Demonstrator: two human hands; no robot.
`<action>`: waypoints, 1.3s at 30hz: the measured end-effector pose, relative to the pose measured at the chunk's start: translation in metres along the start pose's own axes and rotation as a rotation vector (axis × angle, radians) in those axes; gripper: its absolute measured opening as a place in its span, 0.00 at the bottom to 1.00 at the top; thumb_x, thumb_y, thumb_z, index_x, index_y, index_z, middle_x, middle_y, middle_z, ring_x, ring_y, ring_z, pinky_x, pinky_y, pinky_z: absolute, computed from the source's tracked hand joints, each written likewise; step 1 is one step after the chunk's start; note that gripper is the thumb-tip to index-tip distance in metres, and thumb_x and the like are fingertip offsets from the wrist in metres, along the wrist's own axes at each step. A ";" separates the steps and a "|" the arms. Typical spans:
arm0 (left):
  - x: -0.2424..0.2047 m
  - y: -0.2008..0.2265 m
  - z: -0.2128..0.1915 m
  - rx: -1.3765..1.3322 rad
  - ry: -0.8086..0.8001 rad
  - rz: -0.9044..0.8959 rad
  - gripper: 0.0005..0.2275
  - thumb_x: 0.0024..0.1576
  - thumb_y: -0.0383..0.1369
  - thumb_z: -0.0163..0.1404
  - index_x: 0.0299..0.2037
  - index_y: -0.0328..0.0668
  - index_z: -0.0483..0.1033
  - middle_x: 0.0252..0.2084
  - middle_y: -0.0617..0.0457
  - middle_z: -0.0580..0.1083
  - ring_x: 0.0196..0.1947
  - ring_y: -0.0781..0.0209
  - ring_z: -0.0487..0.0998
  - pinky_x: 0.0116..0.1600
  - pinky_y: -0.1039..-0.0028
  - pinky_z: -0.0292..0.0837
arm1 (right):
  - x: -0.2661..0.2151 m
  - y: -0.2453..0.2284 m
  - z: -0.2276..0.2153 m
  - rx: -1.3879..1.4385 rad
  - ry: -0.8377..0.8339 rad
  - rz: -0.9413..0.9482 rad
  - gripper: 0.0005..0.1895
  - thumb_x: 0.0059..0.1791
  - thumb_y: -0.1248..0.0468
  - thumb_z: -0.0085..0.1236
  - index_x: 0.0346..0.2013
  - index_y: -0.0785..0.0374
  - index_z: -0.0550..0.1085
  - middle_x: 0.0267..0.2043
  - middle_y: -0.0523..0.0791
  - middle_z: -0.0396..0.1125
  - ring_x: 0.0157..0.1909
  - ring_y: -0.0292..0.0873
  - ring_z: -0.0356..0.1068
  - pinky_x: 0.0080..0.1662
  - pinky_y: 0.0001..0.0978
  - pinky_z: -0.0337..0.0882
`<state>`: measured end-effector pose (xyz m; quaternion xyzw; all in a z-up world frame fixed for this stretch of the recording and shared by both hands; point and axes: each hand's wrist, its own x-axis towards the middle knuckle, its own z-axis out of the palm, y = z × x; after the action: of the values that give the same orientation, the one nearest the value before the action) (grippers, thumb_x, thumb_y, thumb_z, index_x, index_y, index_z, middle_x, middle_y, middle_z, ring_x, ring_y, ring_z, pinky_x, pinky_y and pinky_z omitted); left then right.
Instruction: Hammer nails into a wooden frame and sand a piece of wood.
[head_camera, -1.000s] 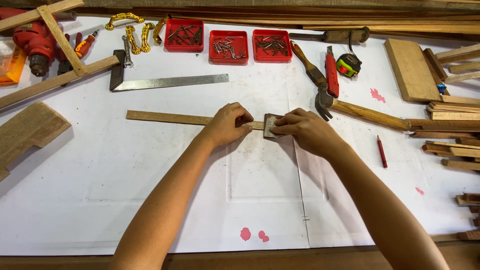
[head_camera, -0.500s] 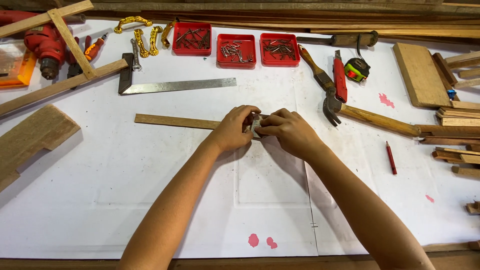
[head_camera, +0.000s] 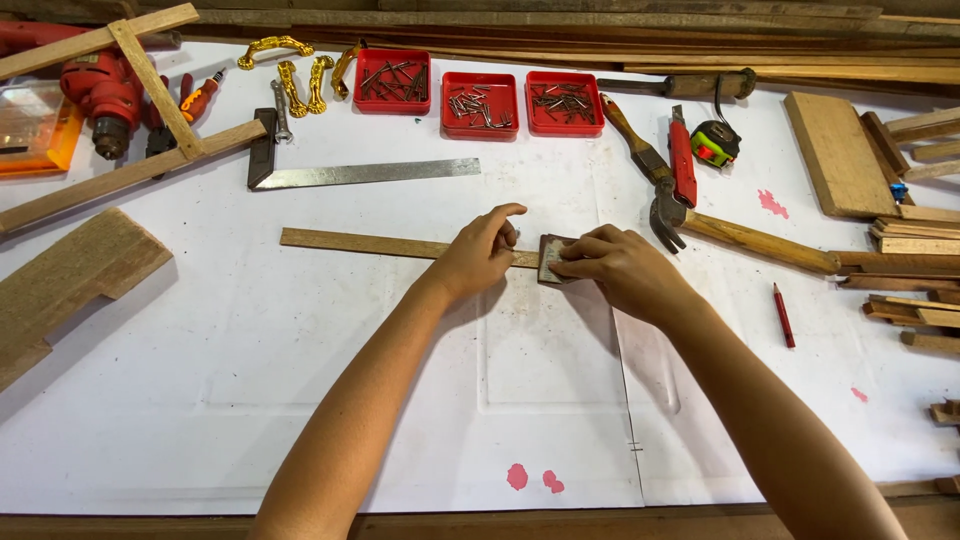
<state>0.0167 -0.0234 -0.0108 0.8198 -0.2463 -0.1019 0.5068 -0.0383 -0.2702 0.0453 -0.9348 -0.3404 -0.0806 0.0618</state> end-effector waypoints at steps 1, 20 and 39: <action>0.004 -0.007 0.002 -0.001 0.002 0.000 0.29 0.52 0.21 0.46 0.67 0.45 0.62 0.42 0.52 0.70 0.39 0.63 0.72 0.48 0.71 0.75 | 0.008 -0.007 0.002 0.000 -0.001 -0.002 0.20 0.45 0.73 0.57 0.47 0.48 0.83 0.49 0.39 0.76 0.52 0.46 0.72 0.53 0.39 0.73; -0.061 -0.014 -0.065 0.365 0.137 0.006 0.12 0.53 0.32 0.58 0.46 0.43 0.82 0.45 0.53 0.74 0.51 0.56 0.72 0.58 0.67 0.72 | 0.046 -0.033 0.016 0.042 0.038 -0.088 0.22 0.45 0.72 0.58 0.50 0.47 0.82 0.50 0.40 0.76 0.53 0.47 0.71 0.54 0.40 0.74; -0.064 -0.046 -0.064 -0.004 0.200 0.040 0.22 0.52 0.23 0.56 0.55 0.39 0.63 0.43 0.49 0.74 0.46 0.57 0.77 0.54 0.68 0.76 | 0.092 -0.078 0.027 -0.012 -0.022 -0.165 0.23 0.45 0.68 0.58 0.52 0.45 0.81 0.53 0.36 0.74 0.58 0.46 0.69 0.57 0.41 0.71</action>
<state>0.0025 0.0764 -0.0271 0.8197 -0.2108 -0.0099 0.5325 -0.0165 -0.1484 0.0410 -0.9047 -0.4165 -0.0775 0.0455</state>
